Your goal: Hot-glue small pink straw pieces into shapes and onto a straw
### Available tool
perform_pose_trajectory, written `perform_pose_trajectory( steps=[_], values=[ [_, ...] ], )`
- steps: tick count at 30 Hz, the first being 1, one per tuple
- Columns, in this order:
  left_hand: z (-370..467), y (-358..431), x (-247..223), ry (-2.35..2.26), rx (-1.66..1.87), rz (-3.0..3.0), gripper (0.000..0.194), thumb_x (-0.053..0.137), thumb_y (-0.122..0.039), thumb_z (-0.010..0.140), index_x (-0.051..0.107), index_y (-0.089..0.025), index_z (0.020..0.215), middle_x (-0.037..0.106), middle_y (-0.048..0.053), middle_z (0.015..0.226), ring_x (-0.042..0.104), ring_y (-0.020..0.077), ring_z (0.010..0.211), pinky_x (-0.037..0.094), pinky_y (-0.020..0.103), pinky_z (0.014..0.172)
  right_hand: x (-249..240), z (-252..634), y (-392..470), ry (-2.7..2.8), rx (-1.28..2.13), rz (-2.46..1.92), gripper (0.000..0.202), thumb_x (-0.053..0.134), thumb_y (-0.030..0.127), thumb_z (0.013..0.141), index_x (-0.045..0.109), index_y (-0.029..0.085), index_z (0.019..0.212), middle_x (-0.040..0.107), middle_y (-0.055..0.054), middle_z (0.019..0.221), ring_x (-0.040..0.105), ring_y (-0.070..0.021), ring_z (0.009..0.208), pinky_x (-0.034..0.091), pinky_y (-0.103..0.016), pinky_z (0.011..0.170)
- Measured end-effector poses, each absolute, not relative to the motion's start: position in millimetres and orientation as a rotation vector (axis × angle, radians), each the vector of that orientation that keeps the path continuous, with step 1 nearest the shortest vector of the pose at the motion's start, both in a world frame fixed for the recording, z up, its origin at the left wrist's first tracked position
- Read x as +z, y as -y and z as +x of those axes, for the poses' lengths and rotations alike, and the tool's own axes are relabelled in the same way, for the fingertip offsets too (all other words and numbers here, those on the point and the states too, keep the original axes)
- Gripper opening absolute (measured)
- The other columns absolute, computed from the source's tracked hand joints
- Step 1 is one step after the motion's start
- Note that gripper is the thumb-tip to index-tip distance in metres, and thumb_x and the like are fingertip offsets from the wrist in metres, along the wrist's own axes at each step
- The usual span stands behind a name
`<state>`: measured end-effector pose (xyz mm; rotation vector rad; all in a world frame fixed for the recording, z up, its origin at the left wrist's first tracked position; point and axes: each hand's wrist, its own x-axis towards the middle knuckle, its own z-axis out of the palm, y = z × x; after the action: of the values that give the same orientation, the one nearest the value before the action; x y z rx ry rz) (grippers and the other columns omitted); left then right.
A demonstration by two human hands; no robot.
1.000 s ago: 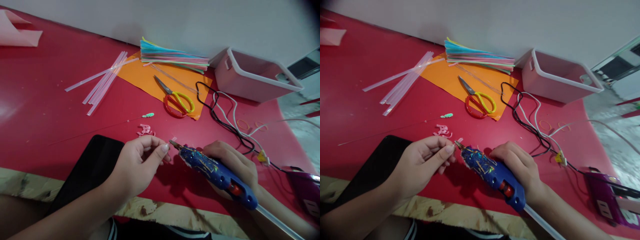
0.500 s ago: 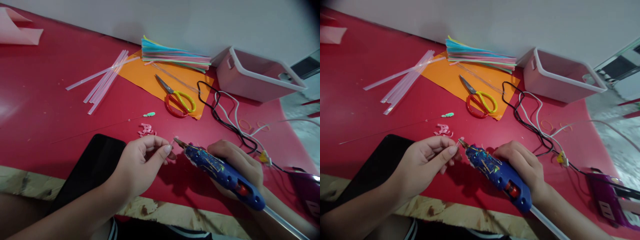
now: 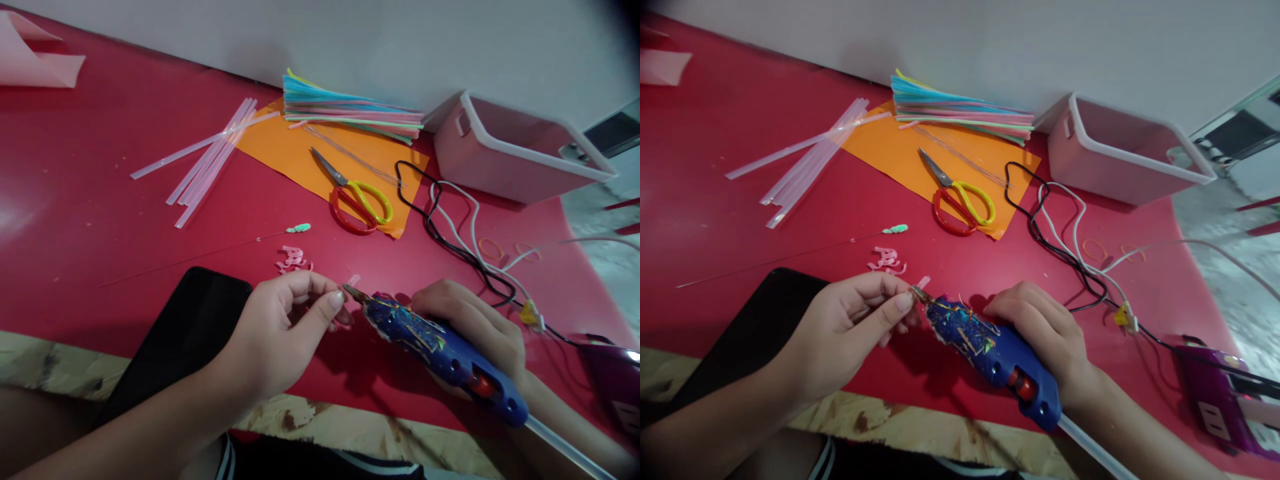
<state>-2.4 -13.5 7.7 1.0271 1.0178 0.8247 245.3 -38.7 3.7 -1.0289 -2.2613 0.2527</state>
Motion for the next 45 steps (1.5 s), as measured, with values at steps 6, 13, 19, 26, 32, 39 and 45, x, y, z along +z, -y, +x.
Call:
perform_pose_trajectory(
  steps=[6, 13, 19, 26, 32, 39, 45],
  values=[
    [-3, 12, 8, -1.046, 0.813, 1.045, 0.015, 0.066, -0.02, 0.091, 0.068, -0.018, 0.077, 0.073, -0.001, 0.068, 0.063, 0.0075, 0.059, 0.047, 0.016, 0.053, -1, 250, 40, 2.247, 0.235, -1.021, 0.02, 0.061, 0.019, 0.09, 0.06, 0.017, 0.11, 0.064, -0.007, 0.088, 0.064, -0.0188, 0.076, 0.054, -0.031, 0.065],
    [-5, 12, 11, -1.059, 0.785, 1.082, 0.018, 0.065, -0.022, 0.092, 0.068, -0.018, 0.075, 0.075, 0.0, 0.072, 0.064, 0.0083, 0.062, 0.047, 0.017, 0.055, -5, 254, 41, 2.23, 0.217, -1.077, 0.022, 0.063, 0.015, 0.088, 0.06, 0.019, 0.11, 0.065, -0.006, 0.088, 0.063, -0.0185, 0.074, 0.054, -0.032, 0.064],
    [-5, 13, 11, -1.06, 0.791, 1.08, 0.018, 0.065, -0.021, 0.091, 0.068, -0.018, 0.074, 0.075, 0.001, 0.071, 0.066, 0.01, 0.063, 0.048, 0.019, 0.055, -5, 256, 43, 2.201, 0.225, -1.1, 0.027, 0.062, 0.011, 0.086, 0.061, 0.017, 0.111, 0.065, -0.007, 0.09, 0.065, -0.0187, 0.077, 0.054, -0.031, 0.066],
    [-4, 13, 10, -1.035, 0.795, 1.036, 0.015, 0.066, -0.019, 0.09, 0.068, -0.018, 0.075, 0.073, -0.001, 0.067, 0.064, 0.0079, 0.059, 0.049, 0.016, 0.055, -5, 253, 42, 2.196, 0.269, -1.037, 0.025, 0.062, 0.011, 0.087, 0.061, 0.017, 0.111, 0.064, -0.006, 0.09, 0.065, -0.0192, 0.079, 0.055, -0.034, 0.07],
    [-4, 13, 10, -1.035, 0.815, 1.06, 0.016, 0.066, -0.02, 0.089, 0.071, -0.018, 0.074, 0.074, 0.0, 0.068, 0.065, 0.0094, 0.059, 0.052, 0.019, 0.059, 1, 248, 38, 2.241, 0.304, -1.005, 0.015, 0.056, 0.026, 0.097, 0.064, 0.02, 0.108, 0.069, -0.006, 0.086, 0.068, -0.021, 0.076, 0.057, -0.034, 0.066],
    [-4, 12, 13, -1.042, 0.804, 1.027, 0.013, 0.067, -0.017, 0.087, 0.07, -0.017, 0.075, 0.074, 0.0, 0.067, 0.065, 0.0092, 0.059, 0.051, 0.017, 0.057, 0, 247, 39, 2.227, 0.238, -1.037, 0.013, 0.062, 0.023, 0.092, 0.062, 0.019, 0.105, 0.066, -0.005, 0.085, 0.065, -0.0185, 0.073, 0.055, -0.032, 0.064],
    [-5, 13, 10, -1.013, 0.811, 1.012, 0.014, 0.066, -0.019, 0.091, 0.07, -0.018, 0.078, 0.074, -0.002, 0.069, 0.065, 0.0065, 0.063, 0.047, 0.013, 0.055, -5, 250, 40, 2.204, 0.257, -1.046, 0.016, 0.065, 0.021, 0.09, 0.062, 0.017, 0.105, 0.065, -0.007, 0.087, 0.065, -0.0193, 0.075, 0.053, -0.033, 0.066]
  ],
)
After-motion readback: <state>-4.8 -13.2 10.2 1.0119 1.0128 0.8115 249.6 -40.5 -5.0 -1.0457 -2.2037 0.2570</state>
